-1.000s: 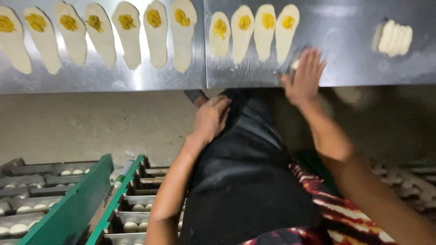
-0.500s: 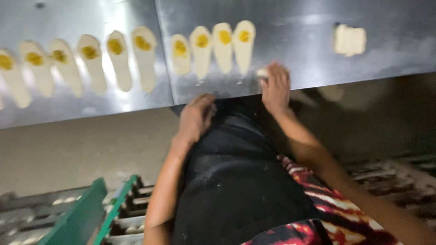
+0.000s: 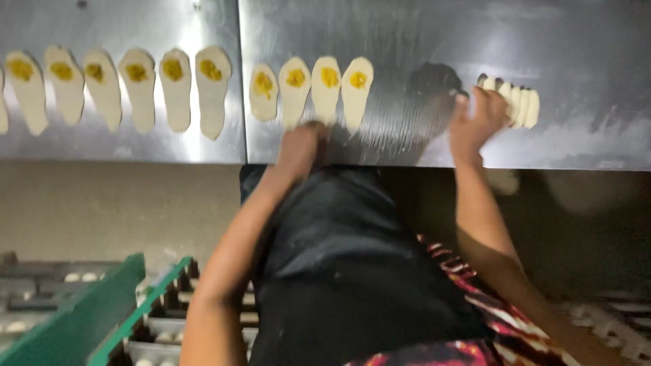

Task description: Rolling and shaping individual pieces of dough with filling on a metal bakery table.

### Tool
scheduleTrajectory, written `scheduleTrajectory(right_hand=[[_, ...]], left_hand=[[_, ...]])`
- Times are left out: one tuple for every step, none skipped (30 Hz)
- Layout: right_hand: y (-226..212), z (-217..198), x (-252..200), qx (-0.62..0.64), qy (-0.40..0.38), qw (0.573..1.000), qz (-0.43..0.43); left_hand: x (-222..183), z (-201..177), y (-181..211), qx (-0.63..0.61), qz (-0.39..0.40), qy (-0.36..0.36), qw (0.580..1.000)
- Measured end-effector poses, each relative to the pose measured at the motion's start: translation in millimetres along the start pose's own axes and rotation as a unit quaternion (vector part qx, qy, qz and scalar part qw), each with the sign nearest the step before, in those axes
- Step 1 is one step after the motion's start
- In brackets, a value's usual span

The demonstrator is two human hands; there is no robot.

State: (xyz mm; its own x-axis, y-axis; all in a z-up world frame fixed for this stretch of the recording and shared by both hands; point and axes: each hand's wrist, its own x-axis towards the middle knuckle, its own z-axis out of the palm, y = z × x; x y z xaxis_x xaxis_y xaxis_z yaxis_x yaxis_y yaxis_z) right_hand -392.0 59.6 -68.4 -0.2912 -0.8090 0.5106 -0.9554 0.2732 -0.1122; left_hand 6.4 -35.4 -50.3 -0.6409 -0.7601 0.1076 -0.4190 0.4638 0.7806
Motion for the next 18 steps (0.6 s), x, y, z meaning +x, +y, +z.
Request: scheduleTrajectory(right_hand=[[-22.0, 5.2, -2.6, 0.078, -0.031, 0.996, -0.005], [-41.5, 11.3, 0.7, 0.152, -0.056, 0.987, -0.010], [-61.2, 17.2, 6.1, 0.154, -0.054, 0.987, -0.013], [-80.6, 24.2, 15.5, 0.186, -0.087, 0.977, -0.049], [-100.3, 31.0, 25.4, 0.217, -0.119, 0.965, -0.086], [-116.2, 27.3, 35.3, 0.218, -0.118, 0.965, -0.087], [-132.1, 23.8, 45.4, 0.230, -0.123, 0.961, -0.092], [-147.5, 20.7, 57.0, 0.242, -0.126, 0.957, -0.098], [-147.7, 23.1, 57.9, 0.243, -0.124, 0.957, -0.099], [-147.1, 25.4, 58.5, 0.259, -0.130, 0.953, -0.091], [-147.0, 28.7, 59.2, 0.275, -0.136, 0.948, -0.082], [-141.9, 26.9, 46.7, 0.274, -0.142, 0.948, -0.082], [-137.4, 25.0, 34.2, 0.284, -0.149, 0.942, -0.096], [-132.0, 24.3, 26.3, 0.293, -0.154, 0.937, -0.113], [-126.4, 13.8, 13.9, 0.291, -0.156, 0.937, -0.115], [-123.4, 8.9, 10.1, 0.290, -0.146, 0.936, -0.138], [-120.7, 4.7, 6.5, 0.288, -0.135, 0.934, -0.161], [-124.8, 1.1, 10.9, 0.293, -0.145, 0.930, -0.167]], left_hand=[[14.3, 8.3, -3.7, 0.100, -0.023, -0.018, 0.995], [36.4, 16.7, -9.0, 0.199, -0.040, -0.033, 0.979], [54.7, 14.8, -3.3, 0.200, -0.041, -0.030, 0.978], [76.6, 11.3, 2.2, 0.237, -0.011, -0.002, 0.971], [99.0, 7.2, 7.7, 0.273, 0.019, 0.026, 0.961], [111.5, 9.7, 8.5, 0.274, 0.018, 0.027, 0.961], [124.4, 12.1, 9.0, 0.269, -0.012, -0.002, 0.963], [138.8, 14.4, 9.4, 0.264, -0.041, -0.030, 0.963], [141.9, 21.0, 1.1, 0.265, -0.040, -0.028, 0.963], [144.9, 28.8, -7.4, 0.249, -0.045, -0.011, 0.967], [148.2, 36.4, -16.8, 0.233, -0.050, 0.005, 0.971], [136.0, 19.2, -1.1, 0.230, -0.054, 0.002, 0.972], [124.1, 1.3, 14.0, 0.313, 0.034, -0.060, 0.947], [116.2, -17.8, 28.8, 0.389, 0.123, -0.118, 0.905], [100.8, -3.0, 15.5, 0.387, 0.121, -0.117, 0.907], [91.2, 7.1, -0.7, 0.379, 0.156, -0.114, 0.905], [82.1, 16.9, -17.7, 0.371, 0.191, -0.112, 0.902], [77.9, 19.2, -17.5, 0.368, 0.178, -0.113, 0.905]])
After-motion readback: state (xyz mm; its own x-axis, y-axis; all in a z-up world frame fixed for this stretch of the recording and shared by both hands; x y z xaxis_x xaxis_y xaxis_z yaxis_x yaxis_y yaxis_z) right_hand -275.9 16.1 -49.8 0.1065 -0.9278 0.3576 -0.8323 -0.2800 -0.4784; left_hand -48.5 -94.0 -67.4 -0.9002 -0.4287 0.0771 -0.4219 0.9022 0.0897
